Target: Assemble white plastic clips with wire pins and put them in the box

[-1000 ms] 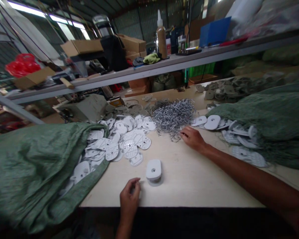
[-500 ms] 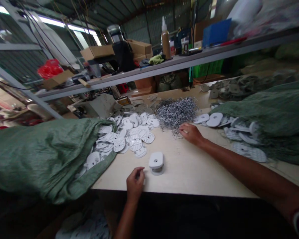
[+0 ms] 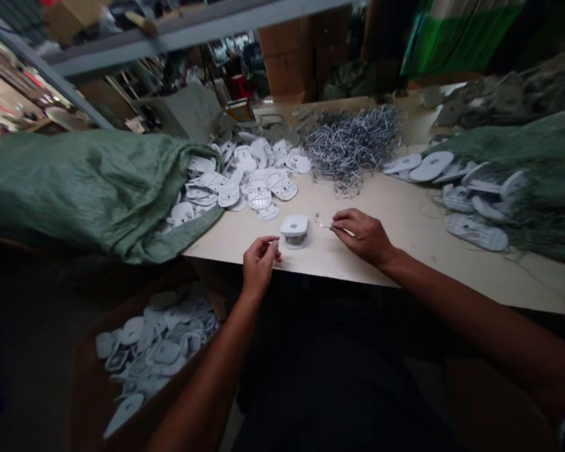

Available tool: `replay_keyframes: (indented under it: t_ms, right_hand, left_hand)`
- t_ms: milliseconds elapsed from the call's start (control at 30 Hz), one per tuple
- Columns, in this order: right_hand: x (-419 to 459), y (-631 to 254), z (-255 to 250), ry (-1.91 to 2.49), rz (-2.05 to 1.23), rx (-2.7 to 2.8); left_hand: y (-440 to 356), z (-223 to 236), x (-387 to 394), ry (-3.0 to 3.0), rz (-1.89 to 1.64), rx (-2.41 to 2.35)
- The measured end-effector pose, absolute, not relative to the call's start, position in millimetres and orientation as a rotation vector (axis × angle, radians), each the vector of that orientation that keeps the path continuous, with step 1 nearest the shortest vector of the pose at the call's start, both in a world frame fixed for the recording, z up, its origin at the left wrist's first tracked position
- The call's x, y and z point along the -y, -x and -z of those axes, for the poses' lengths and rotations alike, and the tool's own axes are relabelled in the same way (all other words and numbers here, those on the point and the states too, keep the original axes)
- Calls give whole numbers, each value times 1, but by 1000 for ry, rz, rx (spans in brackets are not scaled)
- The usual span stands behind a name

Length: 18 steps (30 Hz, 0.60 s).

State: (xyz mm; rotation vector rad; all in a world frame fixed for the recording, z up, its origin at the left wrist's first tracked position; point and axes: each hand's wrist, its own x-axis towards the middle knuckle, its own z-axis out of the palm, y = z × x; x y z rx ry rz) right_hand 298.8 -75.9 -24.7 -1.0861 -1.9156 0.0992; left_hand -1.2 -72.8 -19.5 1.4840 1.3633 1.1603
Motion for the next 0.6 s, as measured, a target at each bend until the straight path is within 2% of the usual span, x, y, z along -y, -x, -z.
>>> replay_keyframes:
  t_ms: [167,433,600]
  right_hand:
    - [116,-275,29,1004,-109,2074]
    - [132,-249,36,866,-91,2153]
    - [137,-233,28,834,-261,1988]
  left_hand:
    - [-33,11,107,-1329,-966,-1045]
    - [-26,17,116,-1163,-958,-1088]
    - [-10,22,115,-1142,-1004,-1097]
